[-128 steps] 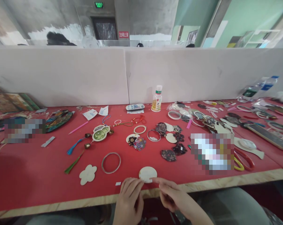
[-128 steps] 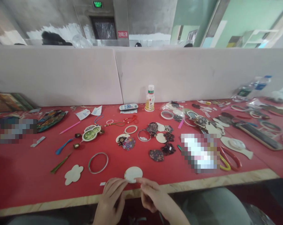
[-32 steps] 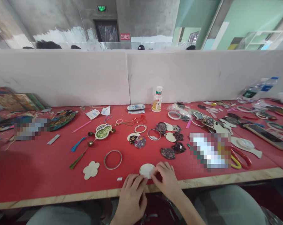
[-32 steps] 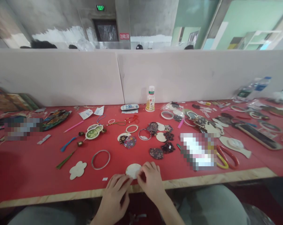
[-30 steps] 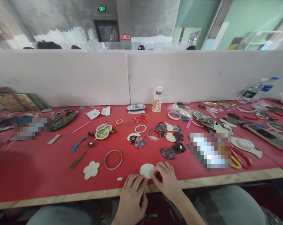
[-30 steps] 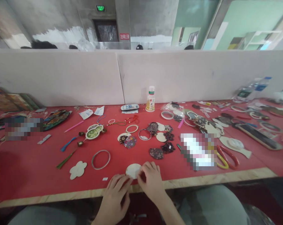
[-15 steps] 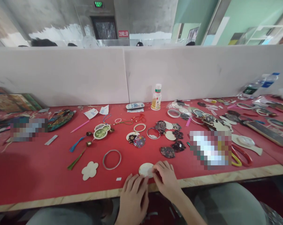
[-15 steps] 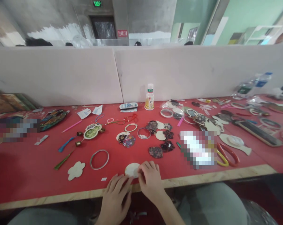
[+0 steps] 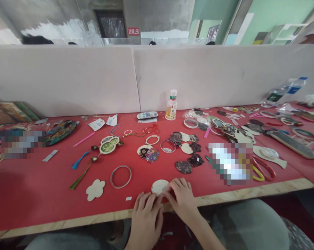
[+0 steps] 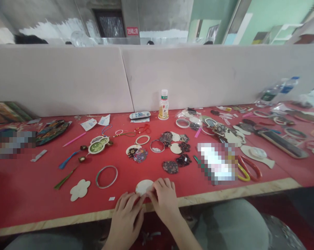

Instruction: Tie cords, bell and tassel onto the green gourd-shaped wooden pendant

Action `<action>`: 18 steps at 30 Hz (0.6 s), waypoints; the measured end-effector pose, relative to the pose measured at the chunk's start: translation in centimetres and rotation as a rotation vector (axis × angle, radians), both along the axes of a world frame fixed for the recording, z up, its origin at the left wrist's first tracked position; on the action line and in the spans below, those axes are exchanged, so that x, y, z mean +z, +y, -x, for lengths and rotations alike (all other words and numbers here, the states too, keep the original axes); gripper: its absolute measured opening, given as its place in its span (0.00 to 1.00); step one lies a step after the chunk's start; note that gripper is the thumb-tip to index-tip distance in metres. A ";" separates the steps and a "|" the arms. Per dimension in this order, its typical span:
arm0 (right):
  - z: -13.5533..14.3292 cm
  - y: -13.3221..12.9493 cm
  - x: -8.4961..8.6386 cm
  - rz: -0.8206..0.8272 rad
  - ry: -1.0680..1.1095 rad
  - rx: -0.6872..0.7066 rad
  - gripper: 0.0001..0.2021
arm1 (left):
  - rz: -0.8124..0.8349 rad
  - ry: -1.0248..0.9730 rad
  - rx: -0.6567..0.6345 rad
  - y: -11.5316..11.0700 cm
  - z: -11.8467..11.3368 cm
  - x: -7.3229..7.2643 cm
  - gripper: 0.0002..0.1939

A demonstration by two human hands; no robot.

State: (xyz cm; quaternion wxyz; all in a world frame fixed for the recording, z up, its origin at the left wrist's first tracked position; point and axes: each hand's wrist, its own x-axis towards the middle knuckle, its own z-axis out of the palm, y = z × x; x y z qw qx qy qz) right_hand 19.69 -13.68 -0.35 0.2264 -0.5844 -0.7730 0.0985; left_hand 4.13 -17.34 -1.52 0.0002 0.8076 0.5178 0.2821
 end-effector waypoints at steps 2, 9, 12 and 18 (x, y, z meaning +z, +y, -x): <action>0.1 0.0 0.1 0.014 0.021 -0.005 0.04 | -0.005 0.014 -0.011 0.0 0.2 0.4 0.17; -0.2 0.0 -0.1 0.016 0.085 -0.016 0.05 | -0.010 0.043 -0.036 -0.4 0.8 0.7 0.18; -0.5 -0.1 -0.2 -0.002 0.121 0.009 0.06 | -0.025 0.068 -0.038 -0.5 1.1 0.6 0.18; 0.1 -0.1 -0.2 -0.063 0.059 -0.045 0.11 | -0.115 0.102 -0.039 -0.5 1.2 -0.2 0.18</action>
